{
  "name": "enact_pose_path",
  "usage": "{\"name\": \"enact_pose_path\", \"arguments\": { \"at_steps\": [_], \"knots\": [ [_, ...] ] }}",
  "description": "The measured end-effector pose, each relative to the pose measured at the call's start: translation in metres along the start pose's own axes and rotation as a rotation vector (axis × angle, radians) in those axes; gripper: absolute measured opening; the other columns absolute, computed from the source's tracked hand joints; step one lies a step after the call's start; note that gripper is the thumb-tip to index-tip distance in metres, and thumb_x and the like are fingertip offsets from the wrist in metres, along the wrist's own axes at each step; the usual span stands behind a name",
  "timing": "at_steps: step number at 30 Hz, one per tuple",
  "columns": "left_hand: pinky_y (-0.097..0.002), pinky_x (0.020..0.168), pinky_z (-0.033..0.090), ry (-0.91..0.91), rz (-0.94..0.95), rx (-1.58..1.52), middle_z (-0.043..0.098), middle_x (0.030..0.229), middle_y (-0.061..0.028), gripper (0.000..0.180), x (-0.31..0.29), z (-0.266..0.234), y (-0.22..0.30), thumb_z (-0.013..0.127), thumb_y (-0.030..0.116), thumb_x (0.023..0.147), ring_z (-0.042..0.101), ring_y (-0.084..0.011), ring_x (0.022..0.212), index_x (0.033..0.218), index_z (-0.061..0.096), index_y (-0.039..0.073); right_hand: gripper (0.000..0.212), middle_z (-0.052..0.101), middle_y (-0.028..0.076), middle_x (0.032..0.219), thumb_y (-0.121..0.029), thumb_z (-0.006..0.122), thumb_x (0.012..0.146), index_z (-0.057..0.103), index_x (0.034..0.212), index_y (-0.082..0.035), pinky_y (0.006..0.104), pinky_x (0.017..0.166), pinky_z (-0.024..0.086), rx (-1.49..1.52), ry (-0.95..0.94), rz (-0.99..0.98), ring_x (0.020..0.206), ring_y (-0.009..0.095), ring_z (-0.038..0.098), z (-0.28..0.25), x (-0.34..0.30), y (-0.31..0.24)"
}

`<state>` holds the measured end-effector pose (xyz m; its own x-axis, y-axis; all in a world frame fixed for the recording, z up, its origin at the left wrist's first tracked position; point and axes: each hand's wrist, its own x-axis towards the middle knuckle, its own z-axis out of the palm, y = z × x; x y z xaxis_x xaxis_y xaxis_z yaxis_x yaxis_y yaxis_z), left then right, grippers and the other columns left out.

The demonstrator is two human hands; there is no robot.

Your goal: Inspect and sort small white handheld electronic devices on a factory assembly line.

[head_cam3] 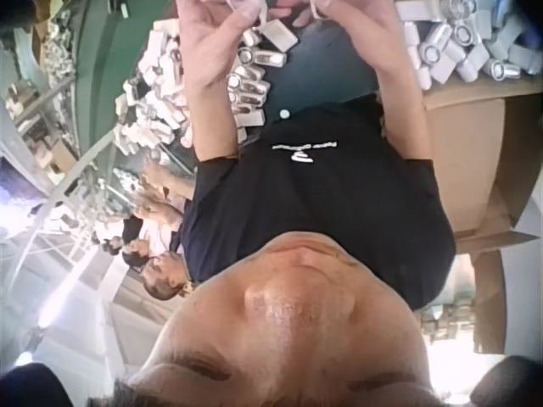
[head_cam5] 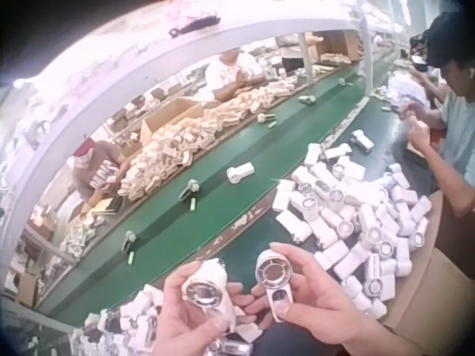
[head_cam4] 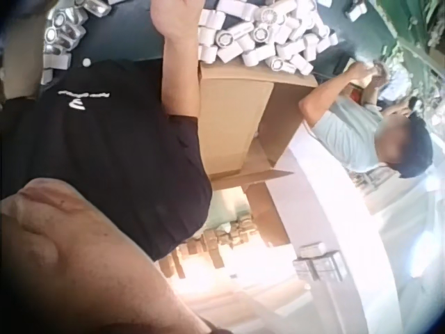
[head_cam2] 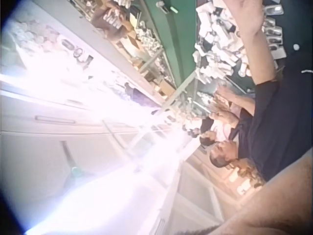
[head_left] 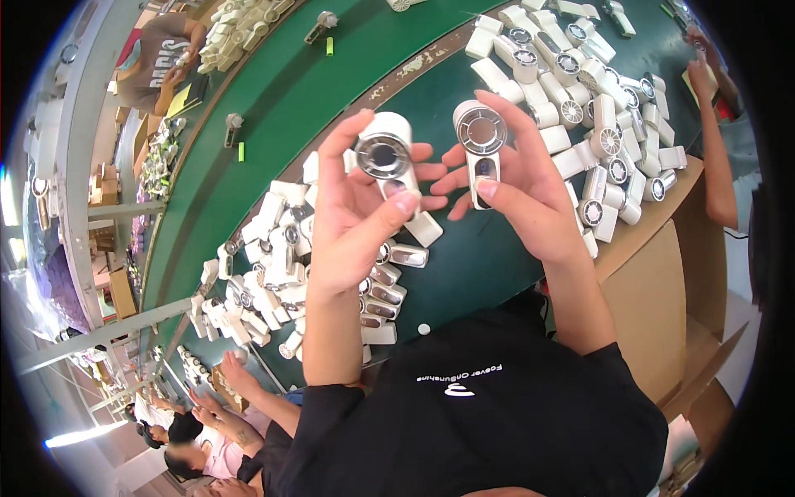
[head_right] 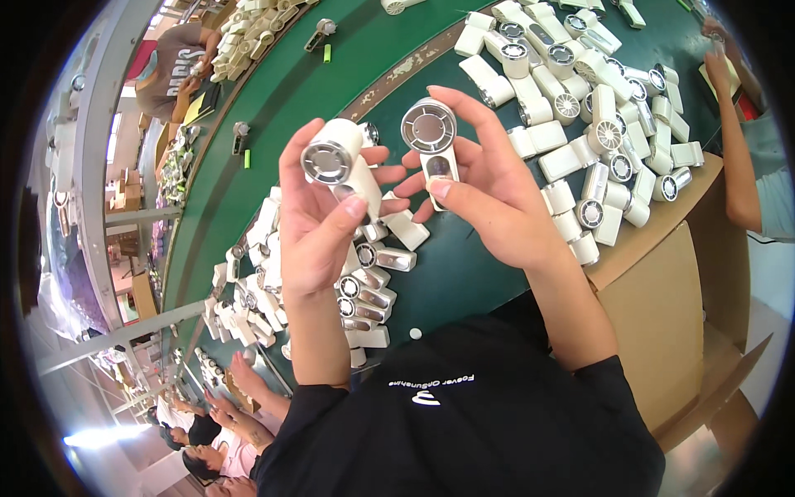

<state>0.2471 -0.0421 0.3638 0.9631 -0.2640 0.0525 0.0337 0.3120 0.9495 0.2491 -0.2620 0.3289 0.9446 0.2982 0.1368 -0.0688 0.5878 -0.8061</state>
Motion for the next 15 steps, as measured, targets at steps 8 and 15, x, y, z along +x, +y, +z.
{"name": "enact_pose_path", "arguments": {
  "at_steps": [8,15],
  "knots": [
    [-0.0585,0.092,0.067,0.049,-0.011,-0.035,0.061,0.140,-0.0338,0.079,-0.010,0.016,-0.006,0.067,0.004,0.102,0.072,-0.0458,0.119,0.167,0.023,0.012,0.077,0.063,0.024,0.142,0.002,0.060,0.103,0.023,0.170,-0.008,0.0413,0.095,0.061,-0.014,-0.027,0.011,0.125,0.029,0.068,0.009,-0.008,-0.001],
    [-0.0526,0.109,0.057,0.025,0.009,-0.112,0.059,0.141,-0.0270,0.080,-0.018,0.016,-0.002,0.061,-0.006,0.101,0.066,-0.0406,0.131,0.168,0.020,0.008,0.074,0.063,0.030,0.144,0.003,0.056,0.104,0.023,0.169,-0.007,0.0451,0.102,0.060,0.028,-0.059,-0.001,0.122,0.034,0.072,0.015,-0.008,-0.003]
  ]
}}
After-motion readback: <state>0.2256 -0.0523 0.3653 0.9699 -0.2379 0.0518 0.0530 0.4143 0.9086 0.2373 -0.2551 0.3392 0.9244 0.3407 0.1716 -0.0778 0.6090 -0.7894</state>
